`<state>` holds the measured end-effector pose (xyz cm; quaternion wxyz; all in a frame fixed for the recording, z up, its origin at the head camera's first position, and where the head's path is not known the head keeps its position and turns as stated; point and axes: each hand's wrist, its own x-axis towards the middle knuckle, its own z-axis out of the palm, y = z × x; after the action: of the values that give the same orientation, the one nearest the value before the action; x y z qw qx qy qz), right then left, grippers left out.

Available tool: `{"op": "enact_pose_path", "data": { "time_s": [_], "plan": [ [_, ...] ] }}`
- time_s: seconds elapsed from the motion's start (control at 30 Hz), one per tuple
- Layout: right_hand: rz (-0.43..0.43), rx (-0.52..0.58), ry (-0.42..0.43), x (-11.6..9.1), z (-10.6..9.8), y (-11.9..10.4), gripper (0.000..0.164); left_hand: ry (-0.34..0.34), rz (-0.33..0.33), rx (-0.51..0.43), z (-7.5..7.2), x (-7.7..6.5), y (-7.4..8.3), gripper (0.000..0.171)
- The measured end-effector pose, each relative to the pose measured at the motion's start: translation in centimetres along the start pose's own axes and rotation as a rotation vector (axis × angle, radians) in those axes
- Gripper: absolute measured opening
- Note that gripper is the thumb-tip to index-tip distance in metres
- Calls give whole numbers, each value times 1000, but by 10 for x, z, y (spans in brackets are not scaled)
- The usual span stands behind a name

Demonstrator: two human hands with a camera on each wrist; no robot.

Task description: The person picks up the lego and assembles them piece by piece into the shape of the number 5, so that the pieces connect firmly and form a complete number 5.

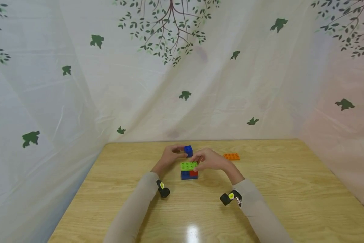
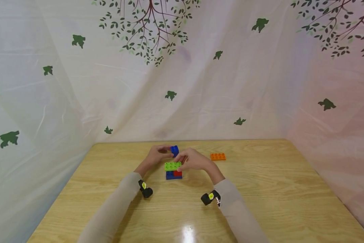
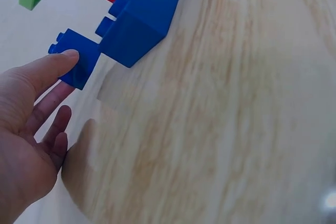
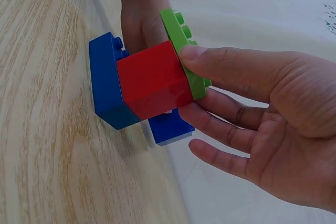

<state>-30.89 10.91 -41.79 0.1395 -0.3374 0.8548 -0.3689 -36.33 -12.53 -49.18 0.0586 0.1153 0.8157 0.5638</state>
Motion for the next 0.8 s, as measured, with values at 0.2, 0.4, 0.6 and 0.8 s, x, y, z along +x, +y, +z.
{"op": "enact_pose_path", "data": {
  "time_s": [0.2, 0.4, 0.6, 0.8],
  "plan": [
    [5, 4, 4, -1, -1, -3, 29, -35, 8, -28, -5, -3, 1, 41],
    [3, 10, 0, -1, 0, -2, 30, -34, 32, 0, -13, -3, 3, 40],
    [2, 15, -8, -1, 0, -1, 30, -85, 62, 60, -25, -13, 22, 42],
    [-14, 21, -6, -1, 0, -2, 31, -86, 129, 94, -38, -25, 43, 42]
  ]
}}
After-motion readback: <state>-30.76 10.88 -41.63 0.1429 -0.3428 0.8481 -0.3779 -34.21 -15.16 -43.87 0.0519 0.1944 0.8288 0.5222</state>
